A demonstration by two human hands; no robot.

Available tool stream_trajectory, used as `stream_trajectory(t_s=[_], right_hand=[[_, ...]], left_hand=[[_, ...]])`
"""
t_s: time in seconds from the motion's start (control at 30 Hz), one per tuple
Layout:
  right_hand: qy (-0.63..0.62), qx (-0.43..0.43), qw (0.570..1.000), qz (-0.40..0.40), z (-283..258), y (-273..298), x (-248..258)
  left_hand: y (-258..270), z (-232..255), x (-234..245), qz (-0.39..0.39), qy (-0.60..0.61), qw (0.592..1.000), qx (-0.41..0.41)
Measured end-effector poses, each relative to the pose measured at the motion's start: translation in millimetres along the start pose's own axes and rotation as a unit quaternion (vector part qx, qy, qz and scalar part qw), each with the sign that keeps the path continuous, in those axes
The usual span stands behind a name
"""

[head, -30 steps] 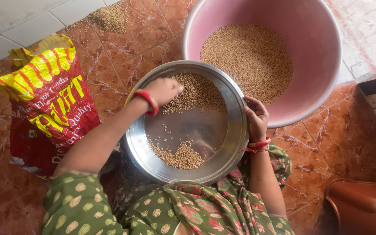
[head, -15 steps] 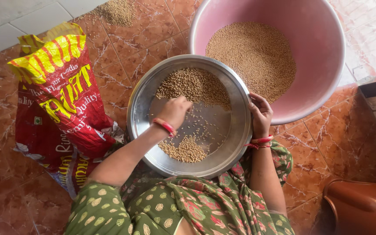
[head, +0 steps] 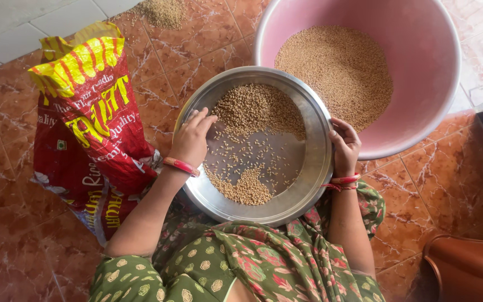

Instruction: The person sits on the floor and sifts grains in a metal tray, picking out unwanted pieces by hand. The grains are spread across the tray and handled repeatedly to separate impurities.

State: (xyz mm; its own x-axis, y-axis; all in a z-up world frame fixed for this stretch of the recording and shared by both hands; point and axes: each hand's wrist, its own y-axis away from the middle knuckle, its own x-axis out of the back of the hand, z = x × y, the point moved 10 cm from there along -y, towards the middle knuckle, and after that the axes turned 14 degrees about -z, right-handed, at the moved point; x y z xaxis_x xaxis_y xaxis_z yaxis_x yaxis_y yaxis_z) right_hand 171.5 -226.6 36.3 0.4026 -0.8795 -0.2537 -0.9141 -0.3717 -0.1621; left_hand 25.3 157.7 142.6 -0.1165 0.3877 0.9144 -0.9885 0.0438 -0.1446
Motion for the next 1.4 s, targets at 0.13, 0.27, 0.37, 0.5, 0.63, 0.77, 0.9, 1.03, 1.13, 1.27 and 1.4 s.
stream_trajectory(t_s=[0.13,0.27,0.37,0.5,0.63,0.77,0.9,1.03,1.13,1.27,1.4], right_hand=[[0.002,-0.003,1.0,0.0,-1.6,2.6,-1.8],[-0.009,0.0,1.0,-0.005,-4.1,2.2,-5.8],[-0.013,-0.005,1.0,-0.003,-4.9,4.0,-6.4],[-0.009,-0.01,1.0,0.001,-5.5,5.3,-6.2],[-0.002,-0.006,1.0,0.0,-6.3,4.6,-6.7],[0.004,-0.003,1.0,-0.004,-7.2,5.7,-7.1],[0.006,0.001,1.0,-0.003,-7.0,3.8,-7.5],[-0.003,0.0,1.0,-0.005,-6.2,3.2,-7.5],[-0.012,-0.003,1.0,-0.007,-5.3,2.7,-8.9],[-0.018,0.003,1.0,-0.01,-5.6,4.1,-9.3],[-0.005,-0.007,1.0,-0.004,-6.2,4.9,-9.1]], left_hand=[[7.4,-5.5,-26.9,-0.068,0.005,0.998,0.019],[1.4,22.6,-69.0,-0.151,0.068,0.986,0.034],[-7.8,38.1,-91.5,-0.193,0.058,0.979,0.017],[-15.1,52.6,-95.4,-0.14,-0.032,0.989,-0.041],[-10.9,60.8,-98.6,-0.126,-0.082,0.986,-0.075],[-12.9,66.3,-94.7,-0.089,-0.084,0.988,-0.097],[-30.1,14.9,-127.0,-0.225,0.172,0.955,0.088],[-28.8,33.4,-135.5,-0.231,0.16,0.96,0.015],[-16.5,56.1,-141.5,-0.224,0.098,0.969,-0.036],[-11.1,65.5,-146.3,-0.2,0.063,0.977,-0.046],[-8.9,75.5,-159.5,-0.191,-0.045,0.978,-0.076]])
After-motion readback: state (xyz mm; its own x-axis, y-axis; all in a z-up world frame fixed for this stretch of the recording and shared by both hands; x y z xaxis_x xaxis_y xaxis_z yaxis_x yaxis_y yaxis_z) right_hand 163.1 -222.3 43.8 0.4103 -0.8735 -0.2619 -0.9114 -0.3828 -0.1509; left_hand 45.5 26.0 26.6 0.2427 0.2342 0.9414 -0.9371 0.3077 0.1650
